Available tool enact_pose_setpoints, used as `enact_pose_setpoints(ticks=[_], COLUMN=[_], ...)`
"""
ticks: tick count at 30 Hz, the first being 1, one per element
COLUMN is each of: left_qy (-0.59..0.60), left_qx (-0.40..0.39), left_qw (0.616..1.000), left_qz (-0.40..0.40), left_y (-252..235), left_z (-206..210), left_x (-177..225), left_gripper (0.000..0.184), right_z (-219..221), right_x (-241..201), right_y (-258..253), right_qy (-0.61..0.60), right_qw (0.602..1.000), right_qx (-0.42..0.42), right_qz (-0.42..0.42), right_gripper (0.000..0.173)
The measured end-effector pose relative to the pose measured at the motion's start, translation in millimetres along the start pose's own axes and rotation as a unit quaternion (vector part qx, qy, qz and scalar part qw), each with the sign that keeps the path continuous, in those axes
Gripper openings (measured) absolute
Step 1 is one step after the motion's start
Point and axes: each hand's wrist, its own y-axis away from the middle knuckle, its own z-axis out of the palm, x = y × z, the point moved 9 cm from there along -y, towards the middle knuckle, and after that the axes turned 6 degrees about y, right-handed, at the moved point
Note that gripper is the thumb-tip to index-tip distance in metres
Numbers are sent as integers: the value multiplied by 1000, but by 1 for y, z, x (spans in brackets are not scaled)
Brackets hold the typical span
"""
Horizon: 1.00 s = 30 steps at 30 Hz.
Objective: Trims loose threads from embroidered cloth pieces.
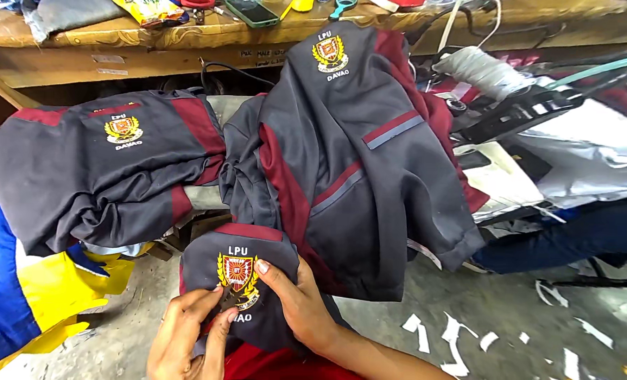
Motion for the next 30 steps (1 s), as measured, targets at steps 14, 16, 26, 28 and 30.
enact_pose_setpoints(ticks=[14,16,26,28,30], left_qy=[-69,-68,-54,-59,-66], left_qx=[-16,-12,-89,-102,-109], left_qw=[997,997,993,991,989], left_qz=[34,29,56,69,73], left_y=[2,3,-6,-8,-9], left_z=[13,13,0,-2,-3], left_x=[12,13,7,7,8], left_gripper=[21,22,21,21,21], right_z=[-1,0,5,6,8], right_x=[-5,-6,-13,-13,-12], right_y=[3,4,-8,-10,-10], right_qy=[6,8,68,58,49], right_qw=[1000,999,990,990,990], right_qx=[2,3,-116,-128,-134], right_qz=[-27,-46,-50,-32,-15], right_gripper=[28,27,21,23,29])
